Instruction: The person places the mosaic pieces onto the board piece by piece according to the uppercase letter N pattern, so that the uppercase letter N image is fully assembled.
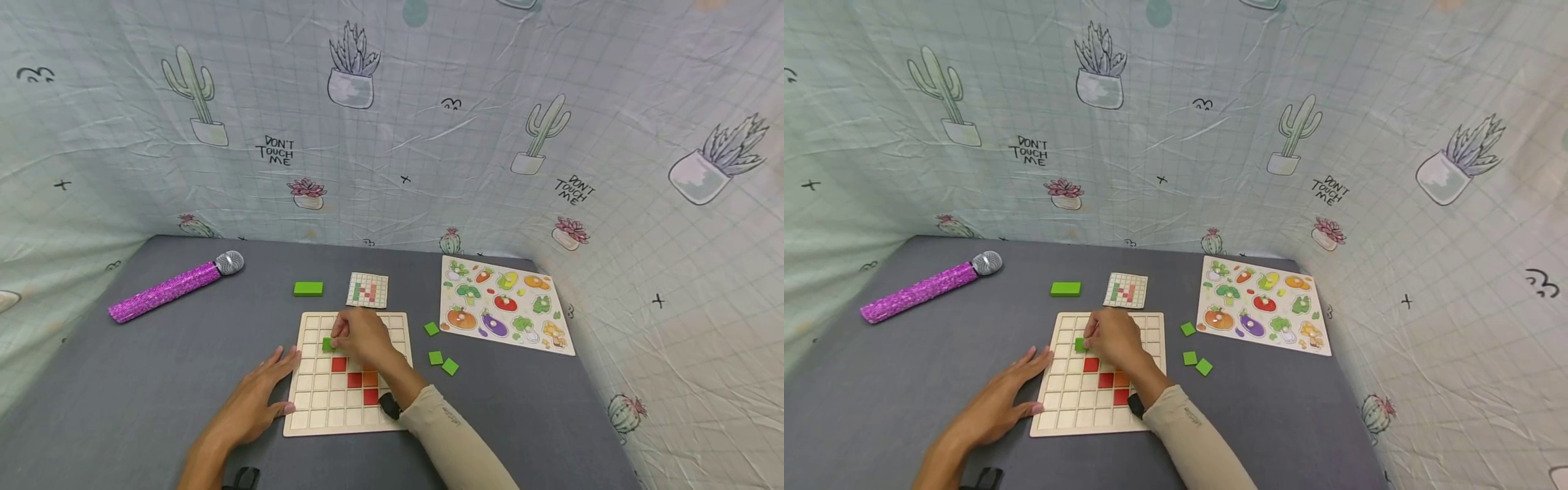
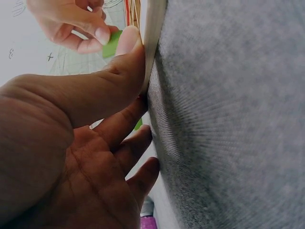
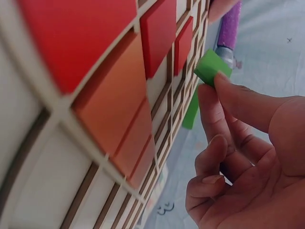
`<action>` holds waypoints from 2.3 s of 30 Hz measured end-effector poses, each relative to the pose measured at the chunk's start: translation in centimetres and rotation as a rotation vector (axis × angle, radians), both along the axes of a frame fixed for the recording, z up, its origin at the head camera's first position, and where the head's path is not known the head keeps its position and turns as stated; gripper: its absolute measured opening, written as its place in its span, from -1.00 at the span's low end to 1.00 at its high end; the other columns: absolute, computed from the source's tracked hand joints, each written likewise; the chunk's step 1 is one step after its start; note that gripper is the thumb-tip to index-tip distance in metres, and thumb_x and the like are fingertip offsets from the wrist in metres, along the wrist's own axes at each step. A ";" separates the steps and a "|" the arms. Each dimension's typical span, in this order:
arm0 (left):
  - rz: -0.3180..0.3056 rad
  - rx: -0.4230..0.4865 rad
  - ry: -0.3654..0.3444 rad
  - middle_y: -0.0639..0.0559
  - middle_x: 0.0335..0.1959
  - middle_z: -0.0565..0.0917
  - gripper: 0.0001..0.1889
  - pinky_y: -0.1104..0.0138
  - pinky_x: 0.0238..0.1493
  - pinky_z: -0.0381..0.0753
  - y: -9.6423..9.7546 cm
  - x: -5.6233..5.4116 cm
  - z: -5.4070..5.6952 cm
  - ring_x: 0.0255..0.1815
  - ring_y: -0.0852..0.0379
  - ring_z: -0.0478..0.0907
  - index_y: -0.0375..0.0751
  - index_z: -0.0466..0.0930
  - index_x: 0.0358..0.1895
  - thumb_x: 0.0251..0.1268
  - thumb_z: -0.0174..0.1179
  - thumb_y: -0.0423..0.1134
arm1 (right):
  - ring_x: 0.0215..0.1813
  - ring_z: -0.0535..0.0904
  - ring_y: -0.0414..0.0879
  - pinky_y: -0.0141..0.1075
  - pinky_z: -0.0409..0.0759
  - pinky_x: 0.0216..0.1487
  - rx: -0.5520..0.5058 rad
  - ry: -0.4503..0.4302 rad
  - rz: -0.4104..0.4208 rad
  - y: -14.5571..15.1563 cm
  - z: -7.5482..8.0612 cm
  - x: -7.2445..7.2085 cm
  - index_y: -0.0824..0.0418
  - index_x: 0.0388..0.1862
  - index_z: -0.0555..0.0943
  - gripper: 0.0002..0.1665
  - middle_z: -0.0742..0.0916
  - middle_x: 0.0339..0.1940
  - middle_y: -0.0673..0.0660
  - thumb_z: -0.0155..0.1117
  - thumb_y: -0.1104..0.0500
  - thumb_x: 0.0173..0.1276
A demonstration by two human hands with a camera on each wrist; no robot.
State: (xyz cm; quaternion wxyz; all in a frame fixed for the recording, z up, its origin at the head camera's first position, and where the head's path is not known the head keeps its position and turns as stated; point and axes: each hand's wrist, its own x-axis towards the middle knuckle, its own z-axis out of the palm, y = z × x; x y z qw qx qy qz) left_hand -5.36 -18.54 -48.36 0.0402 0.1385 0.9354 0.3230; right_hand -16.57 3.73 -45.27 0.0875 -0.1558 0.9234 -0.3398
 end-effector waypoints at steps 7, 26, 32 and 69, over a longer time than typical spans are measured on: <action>-0.004 0.009 0.003 -0.20 0.65 0.35 -0.09 -0.40 0.55 0.22 0.1 0.0 0.0 0.69 -0.41 0.17 -0.30 0.37 0.59 0.11 0.55 -0.40 | -0.50 0.53 -0.29 -0.40 0.43 -0.44 0.079 0.022 0.001 -1.5 -0.7 -0.2 0.00 -0.47 0.70 -0.75 0.65 -0.61 -0.14 0.63 0.24 0.26; -0.001 0.009 -0.007 -0.19 0.66 0.34 -0.10 -0.41 0.56 0.18 0.1 0.0 -0.1 0.71 -0.40 0.14 -0.28 0.35 0.60 0.14 0.54 -0.40 | -0.43 0.55 -0.30 -0.38 0.49 -0.42 0.124 0.037 0.028 -1.0 -0.3 0.3 -0.01 -0.40 0.83 -0.84 0.73 -0.55 -0.19 0.63 0.26 0.22; 0.000 0.009 0.000 -0.18 0.67 0.33 -0.09 -0.41 0.55 0.20 0.0 0.1 0.0 0.71 -0.39 0.15 -0.29 0.34 0.61 0.13 0.54 -0.41 | -0.42 0.54 -0.31 -0.41 0.47 -0.38 0.033 0.027 0.012 0.1 -0.1 0.3 0.04 -0.30 0.82 -0.85 0.72 -0.51 -0.14 0.62 0.27 0.23; -0.003 0.008 -0.024 -0.18 0.68 0.32 -0.09 -0.40 0.58 0.15 0.0 0.0 0.1 0.72 -0.40 0.12 -0.26 0.35 0.61 0.15 0.54 -0.38 | -0.34 0.55 -0.14 -0.24 0.55 -0.26 -0.050 0.121 -0.175 13.3 -0.9 -1.3 0.11 -0.10 0.84 -0.70 0.87 -0.11 0.07 0.66 0.32 0.19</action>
